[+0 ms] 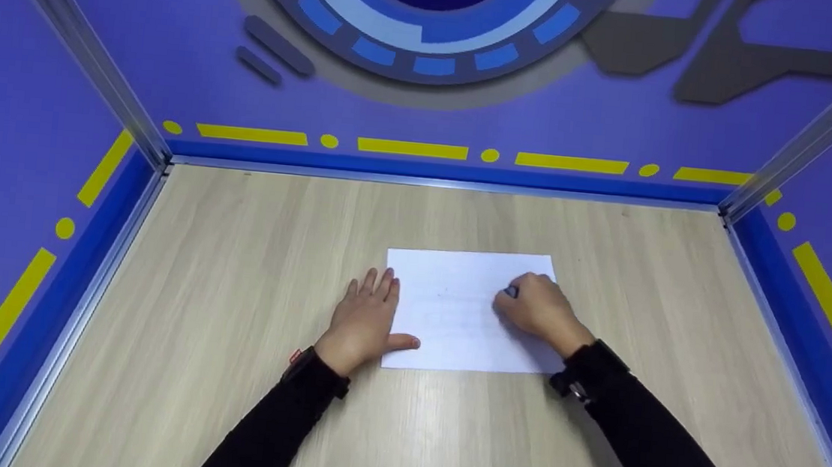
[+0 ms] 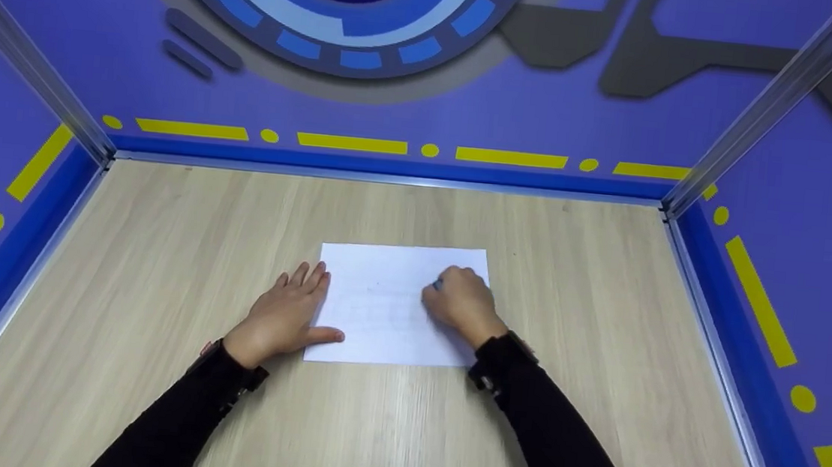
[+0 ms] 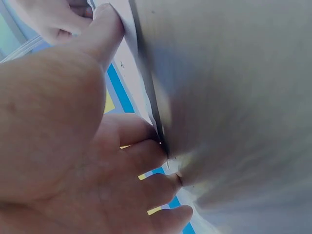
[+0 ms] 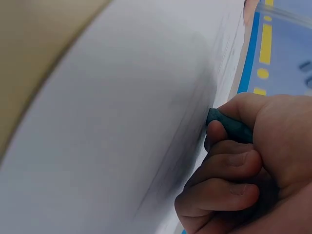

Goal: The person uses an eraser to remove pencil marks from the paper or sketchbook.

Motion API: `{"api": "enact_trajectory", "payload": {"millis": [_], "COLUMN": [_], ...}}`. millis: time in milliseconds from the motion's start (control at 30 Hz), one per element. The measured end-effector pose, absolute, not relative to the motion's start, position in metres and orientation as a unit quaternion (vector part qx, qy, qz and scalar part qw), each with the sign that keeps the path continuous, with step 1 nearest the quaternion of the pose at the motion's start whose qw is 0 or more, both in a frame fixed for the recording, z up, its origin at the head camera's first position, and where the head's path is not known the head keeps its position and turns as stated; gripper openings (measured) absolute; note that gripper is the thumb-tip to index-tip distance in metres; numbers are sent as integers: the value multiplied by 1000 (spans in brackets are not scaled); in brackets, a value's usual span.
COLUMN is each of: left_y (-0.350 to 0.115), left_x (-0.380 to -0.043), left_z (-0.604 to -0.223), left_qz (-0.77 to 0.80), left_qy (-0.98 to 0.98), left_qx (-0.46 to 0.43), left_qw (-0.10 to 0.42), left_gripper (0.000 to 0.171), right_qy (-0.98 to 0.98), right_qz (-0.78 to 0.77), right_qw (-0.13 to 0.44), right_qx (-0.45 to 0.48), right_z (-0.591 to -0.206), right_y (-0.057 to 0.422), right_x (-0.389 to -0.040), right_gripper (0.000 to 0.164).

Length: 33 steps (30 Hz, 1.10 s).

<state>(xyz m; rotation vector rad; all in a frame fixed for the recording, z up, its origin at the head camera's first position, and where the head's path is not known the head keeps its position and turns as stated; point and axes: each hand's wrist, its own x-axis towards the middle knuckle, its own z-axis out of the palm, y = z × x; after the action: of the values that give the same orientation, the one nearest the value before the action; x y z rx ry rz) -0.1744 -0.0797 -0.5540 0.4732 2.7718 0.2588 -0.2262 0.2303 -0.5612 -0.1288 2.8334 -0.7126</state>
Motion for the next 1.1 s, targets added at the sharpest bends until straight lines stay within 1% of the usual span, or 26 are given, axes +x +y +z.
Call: {"api": "enact_trajectory", "payload": {"millis": [167,300,533,700,900,1000,1100], "left_y": [-80,-81,-80,-79,-78,-78,-78], "left_x": [-174,-173,-174,-175,-175,-175,-175], "left_z": [-555,-555,-554,-553,-553,-553,-553], "left_qz": [94,97,99,95,88,91,94], "left_qy": [970,969,968,968,969,970,969], "left_qx": [168,170,171,171,169,167,167], "left_qw": [150,149,152,160,156,154,155], "left_gripper": [118,118,117,117,118,118,119], "right_qy": [963,963,966,957,938,933,933], "right_qz": [-237,-235,-216,-239,-285,-294,-292], "right_qw": [130,130,138,163,198,209,207], "right_qx": [-10,4,3,8,1,-11,-33], "right_z": [-559,-558,-554,-550,-547,-543,-541], "right_y": [262,279,285,287,272,254,230], "right_x": [-224,-221,-219,-220,-220,-221,-223], "right_gripper": [35,34,33,35,38,40,41]}}
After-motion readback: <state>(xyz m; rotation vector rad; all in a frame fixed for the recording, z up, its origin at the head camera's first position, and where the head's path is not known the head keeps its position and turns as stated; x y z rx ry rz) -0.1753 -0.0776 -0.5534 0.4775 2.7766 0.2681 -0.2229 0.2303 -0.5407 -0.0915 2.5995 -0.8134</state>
